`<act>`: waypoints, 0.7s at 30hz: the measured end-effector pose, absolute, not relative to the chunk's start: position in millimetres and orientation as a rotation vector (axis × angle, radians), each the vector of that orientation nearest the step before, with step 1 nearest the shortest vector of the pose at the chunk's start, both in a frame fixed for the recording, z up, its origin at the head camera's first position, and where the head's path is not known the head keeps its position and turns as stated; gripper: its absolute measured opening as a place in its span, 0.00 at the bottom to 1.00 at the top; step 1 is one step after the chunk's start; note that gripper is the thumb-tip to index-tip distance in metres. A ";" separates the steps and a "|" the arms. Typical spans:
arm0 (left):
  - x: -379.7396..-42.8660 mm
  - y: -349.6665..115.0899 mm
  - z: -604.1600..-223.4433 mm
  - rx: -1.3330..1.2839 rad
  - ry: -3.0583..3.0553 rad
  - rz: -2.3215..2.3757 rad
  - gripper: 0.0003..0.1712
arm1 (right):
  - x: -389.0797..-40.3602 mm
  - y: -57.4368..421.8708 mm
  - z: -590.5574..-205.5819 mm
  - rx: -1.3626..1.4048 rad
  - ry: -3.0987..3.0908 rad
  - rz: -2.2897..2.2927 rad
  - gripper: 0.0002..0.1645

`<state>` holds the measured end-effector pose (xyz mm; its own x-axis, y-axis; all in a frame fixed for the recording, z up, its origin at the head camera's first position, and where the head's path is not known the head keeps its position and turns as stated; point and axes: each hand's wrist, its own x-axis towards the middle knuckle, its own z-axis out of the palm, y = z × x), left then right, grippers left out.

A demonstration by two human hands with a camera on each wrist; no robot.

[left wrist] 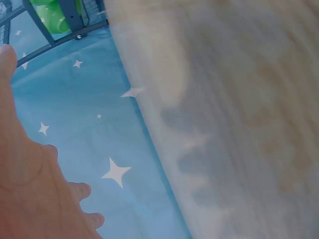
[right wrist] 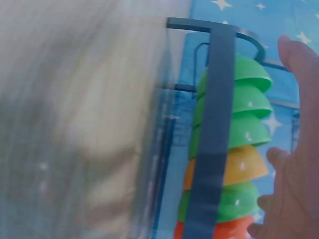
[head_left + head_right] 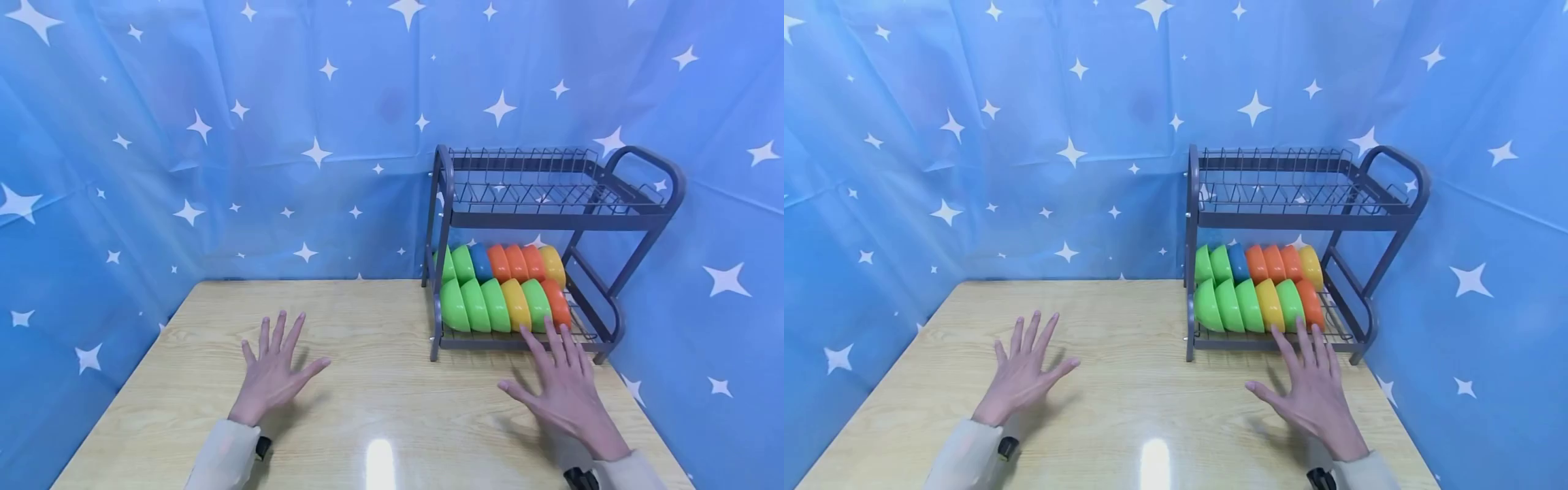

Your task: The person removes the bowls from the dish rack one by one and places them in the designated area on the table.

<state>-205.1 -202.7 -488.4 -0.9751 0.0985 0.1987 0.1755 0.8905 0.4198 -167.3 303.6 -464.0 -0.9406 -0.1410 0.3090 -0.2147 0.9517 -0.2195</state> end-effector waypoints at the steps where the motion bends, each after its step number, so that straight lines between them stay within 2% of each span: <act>1: -205.9 -201.2 -487.5 -0.213 -2.886 -0.684 0.57 | -168.0 303.5 -461.5 0.269 -2.807 0.369 0.63; 21: -243.3 -145.7 -442.1 -0.380 -2.750 -1.103 0.53 | -203.7 323.2 -416.0 0.273 -2.747 0.822 0.60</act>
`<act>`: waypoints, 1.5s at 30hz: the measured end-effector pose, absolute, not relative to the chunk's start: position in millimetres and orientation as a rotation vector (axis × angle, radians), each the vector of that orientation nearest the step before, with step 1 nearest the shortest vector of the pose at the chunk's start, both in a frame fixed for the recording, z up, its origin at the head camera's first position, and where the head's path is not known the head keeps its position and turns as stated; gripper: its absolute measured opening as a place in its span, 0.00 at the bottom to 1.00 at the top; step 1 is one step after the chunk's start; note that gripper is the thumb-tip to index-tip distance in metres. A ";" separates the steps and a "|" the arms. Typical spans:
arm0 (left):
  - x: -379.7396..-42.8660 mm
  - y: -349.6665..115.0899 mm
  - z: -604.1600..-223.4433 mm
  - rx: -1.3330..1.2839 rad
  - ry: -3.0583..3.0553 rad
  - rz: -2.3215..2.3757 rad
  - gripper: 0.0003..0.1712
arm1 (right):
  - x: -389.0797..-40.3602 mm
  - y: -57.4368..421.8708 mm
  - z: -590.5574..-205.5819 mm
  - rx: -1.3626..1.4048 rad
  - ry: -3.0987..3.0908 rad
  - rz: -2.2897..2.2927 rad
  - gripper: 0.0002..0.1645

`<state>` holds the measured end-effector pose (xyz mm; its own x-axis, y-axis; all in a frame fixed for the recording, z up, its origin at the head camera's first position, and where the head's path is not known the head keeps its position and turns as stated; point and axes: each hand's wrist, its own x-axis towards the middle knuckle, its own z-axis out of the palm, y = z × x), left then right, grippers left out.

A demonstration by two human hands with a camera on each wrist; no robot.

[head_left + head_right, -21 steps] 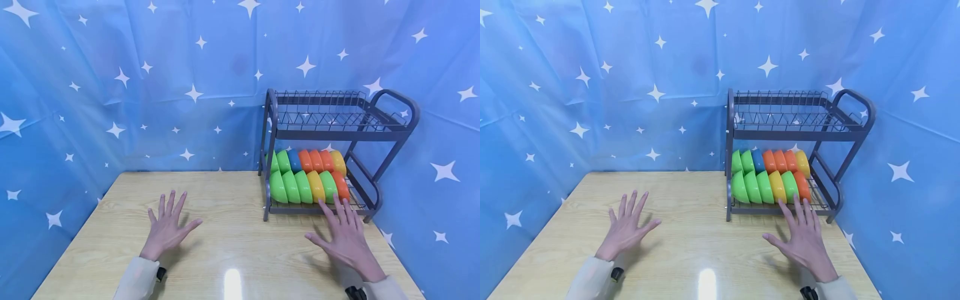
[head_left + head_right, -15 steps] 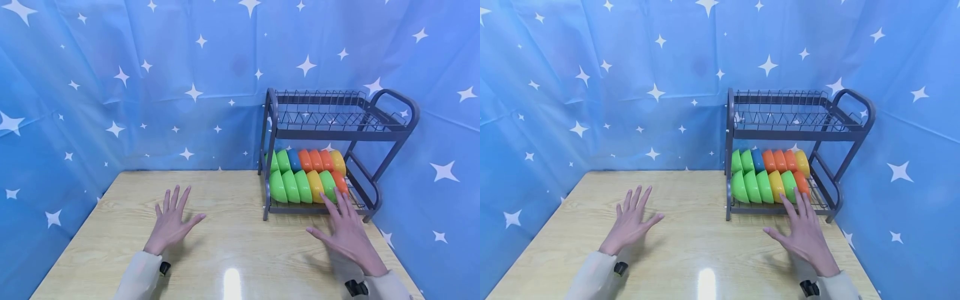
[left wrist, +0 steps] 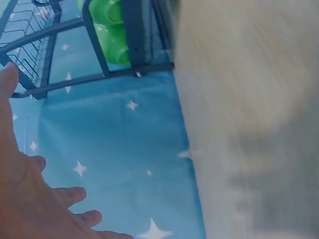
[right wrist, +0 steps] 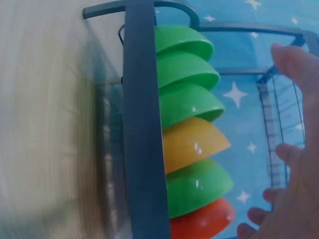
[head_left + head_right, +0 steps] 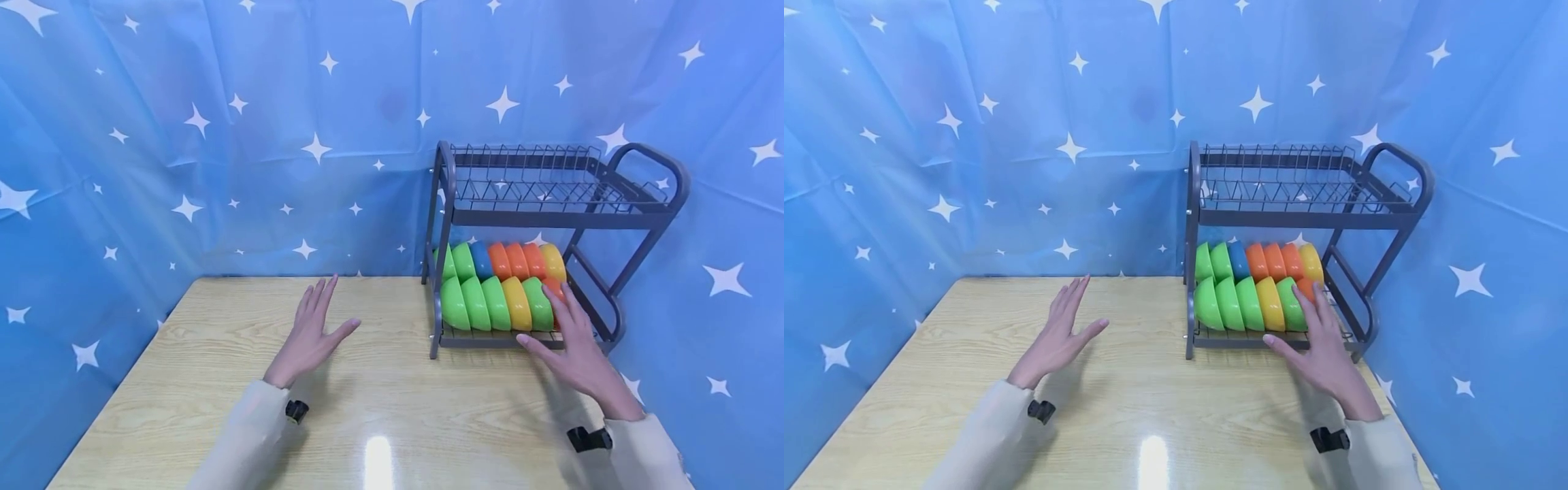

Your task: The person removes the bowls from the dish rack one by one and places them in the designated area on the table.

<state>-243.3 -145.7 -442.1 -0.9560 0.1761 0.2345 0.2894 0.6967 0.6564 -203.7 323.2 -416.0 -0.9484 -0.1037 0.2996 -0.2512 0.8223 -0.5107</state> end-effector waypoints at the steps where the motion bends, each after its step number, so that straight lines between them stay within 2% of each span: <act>1: -245.3 -142.1 -438.9 -0.391 -2.733 -1.138 0.53 | -207.0 324.6 -415.0 0.268 -2.739 0.838 0.60; 15: -272.3 -94.7 -402.0 -0.564 -2.562 -1.323 0.52 | -231.3 341.4 -404.6 0.169 -2.777 0.944 0.59; 25: -289.5 -62.8 -383.8 -0.553 -2.492 -1.495 0.49 | -241.9 356.7 -409.4 0.112 -2.709 1.198 0.54; 35: -310.7 -35.4 -367.8 -0.628 -2.347 -1.620 0.47 | -249.7 362.4 -413.9 -0.060 -2.693 1.208 0.48; 45: -326.7 -3.5 -353.3 -0.702 -2.282 -1.692 0.37 | -250.7 369.4 -423.5 -0.213 -2.715 1.130 0.46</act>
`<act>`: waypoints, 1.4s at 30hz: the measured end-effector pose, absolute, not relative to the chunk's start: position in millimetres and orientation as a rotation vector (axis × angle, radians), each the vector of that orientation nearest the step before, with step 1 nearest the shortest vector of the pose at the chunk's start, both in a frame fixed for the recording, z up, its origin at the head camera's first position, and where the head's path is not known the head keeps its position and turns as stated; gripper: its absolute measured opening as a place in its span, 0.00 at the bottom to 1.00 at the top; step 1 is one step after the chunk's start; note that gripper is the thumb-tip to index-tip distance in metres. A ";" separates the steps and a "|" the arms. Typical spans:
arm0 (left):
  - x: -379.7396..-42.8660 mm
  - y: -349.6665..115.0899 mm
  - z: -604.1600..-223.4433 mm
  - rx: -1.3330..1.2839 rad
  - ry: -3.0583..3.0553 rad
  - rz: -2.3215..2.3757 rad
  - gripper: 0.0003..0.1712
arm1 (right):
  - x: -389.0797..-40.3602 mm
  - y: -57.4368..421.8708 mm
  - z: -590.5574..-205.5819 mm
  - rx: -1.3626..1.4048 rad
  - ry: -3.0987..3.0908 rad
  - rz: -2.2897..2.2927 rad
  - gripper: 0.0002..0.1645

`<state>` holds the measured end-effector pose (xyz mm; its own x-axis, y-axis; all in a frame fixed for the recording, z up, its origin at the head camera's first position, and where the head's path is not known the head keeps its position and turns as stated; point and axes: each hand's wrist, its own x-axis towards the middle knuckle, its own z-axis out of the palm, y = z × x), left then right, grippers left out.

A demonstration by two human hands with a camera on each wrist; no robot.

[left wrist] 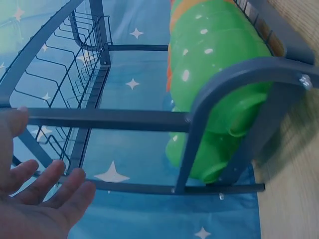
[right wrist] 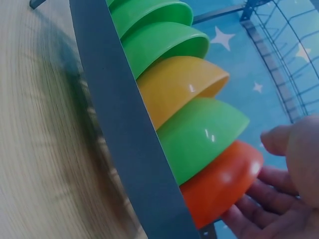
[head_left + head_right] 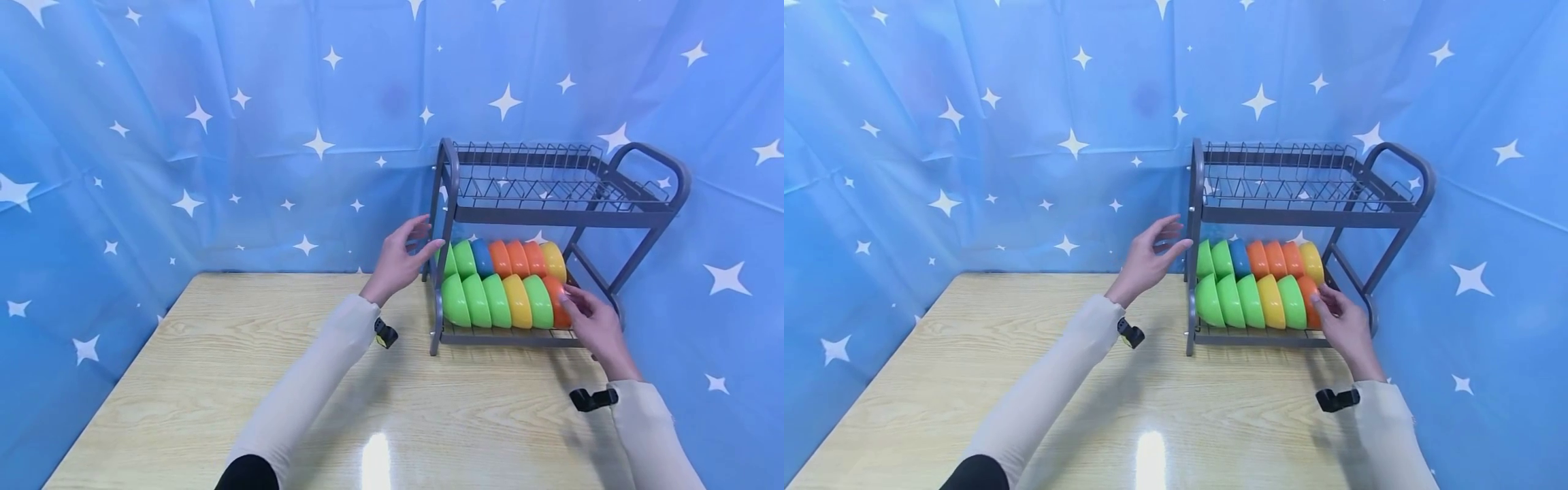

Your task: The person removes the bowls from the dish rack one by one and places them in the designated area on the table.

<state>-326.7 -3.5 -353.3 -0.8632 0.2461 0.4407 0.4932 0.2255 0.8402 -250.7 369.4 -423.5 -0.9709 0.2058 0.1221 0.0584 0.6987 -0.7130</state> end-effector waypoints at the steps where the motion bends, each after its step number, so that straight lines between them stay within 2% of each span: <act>1: -328.0 -0.4 -352.2 -0.710 -2.280 -1.696 0.36 | -250.9 370.0 -424.4 -0.230 -2.717 1.125 0.45; 17: -330.4 23.6 -343.4 -0.687 -2.220 -1.706 0.14 | -255.7 370.8 -426.8 -0.347 -2.711 1.186 0.41; 25: -328.8 29.0 -349.4 -0.670 -2.205 -1.668 0.10 | -254.7 373.8 -429.3 -0.411 -2.702 1.240 0.41; 42: -329.7 26.4 -347.2 -0.732 -2.225 -1.598 0.10 | -257.6 374.5 -432.1 -0.475 -2.575 1.430 0.41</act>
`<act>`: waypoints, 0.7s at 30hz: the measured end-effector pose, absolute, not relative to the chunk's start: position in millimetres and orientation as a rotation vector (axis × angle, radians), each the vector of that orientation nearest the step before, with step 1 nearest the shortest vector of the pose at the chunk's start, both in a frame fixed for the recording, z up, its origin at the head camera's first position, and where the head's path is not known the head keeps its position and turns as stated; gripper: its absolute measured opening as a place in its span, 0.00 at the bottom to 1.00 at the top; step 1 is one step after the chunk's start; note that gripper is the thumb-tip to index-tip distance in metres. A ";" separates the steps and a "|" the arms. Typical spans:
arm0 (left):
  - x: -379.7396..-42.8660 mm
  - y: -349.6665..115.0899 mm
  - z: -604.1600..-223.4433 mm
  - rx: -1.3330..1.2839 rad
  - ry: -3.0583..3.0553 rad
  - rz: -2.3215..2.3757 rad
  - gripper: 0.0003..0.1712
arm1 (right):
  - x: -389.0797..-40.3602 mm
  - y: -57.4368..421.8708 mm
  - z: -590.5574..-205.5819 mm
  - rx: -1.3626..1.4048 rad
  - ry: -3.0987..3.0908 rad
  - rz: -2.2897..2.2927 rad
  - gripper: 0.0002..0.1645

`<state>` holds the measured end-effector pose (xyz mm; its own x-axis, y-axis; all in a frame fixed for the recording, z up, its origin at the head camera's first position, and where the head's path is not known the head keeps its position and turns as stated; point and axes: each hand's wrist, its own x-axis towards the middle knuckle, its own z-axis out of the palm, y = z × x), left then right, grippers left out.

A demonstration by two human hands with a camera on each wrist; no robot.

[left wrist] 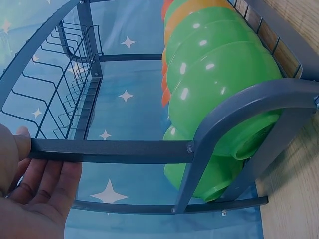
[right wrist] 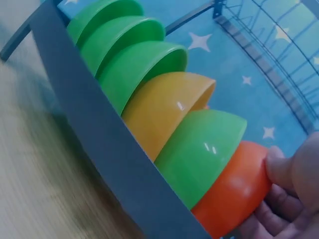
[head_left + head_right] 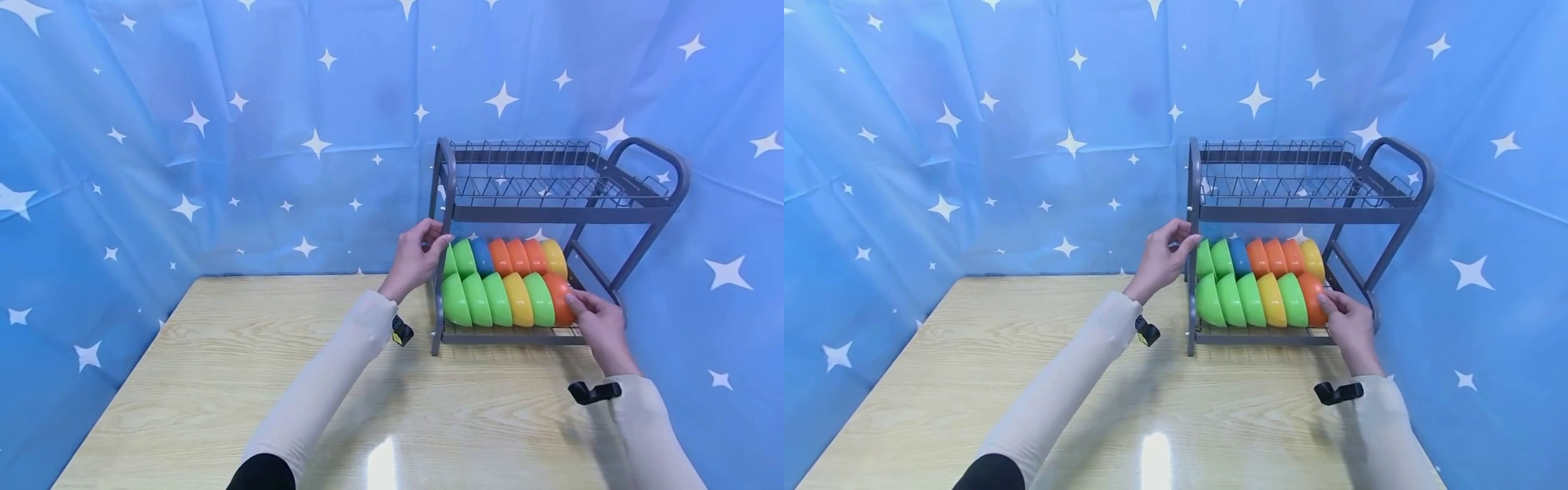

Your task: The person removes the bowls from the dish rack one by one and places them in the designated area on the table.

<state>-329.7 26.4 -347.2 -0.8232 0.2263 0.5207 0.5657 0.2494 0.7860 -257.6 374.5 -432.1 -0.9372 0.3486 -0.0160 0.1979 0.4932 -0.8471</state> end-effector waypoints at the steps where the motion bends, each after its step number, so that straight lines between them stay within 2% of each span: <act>1: -329.6 26.5 -347.2 -0.730 -2.224 -1.600 0.10 | -258.0 375.3 -432.2 -0.480 -2.554 1.466 0.40; 10: -329.9 27.7 -348.8 -0.721 -2.222 -1.600 0.10 | -257.8 377.9 -427.4 -0.541 -2.214 1.921 0.38; 16: -330.2 27.4 -347.8 -0.722 -2.232 -1.587 0.10 | -258.2 376.4 -424.6 -0.529 -2.072 2.041 0.34; 21: -330.0 28.4 -348.0 -0.704 -2.245 -1.600 0.10 | -257.7 377.7 -422.2 -0.559 -1.992 2.100 0.37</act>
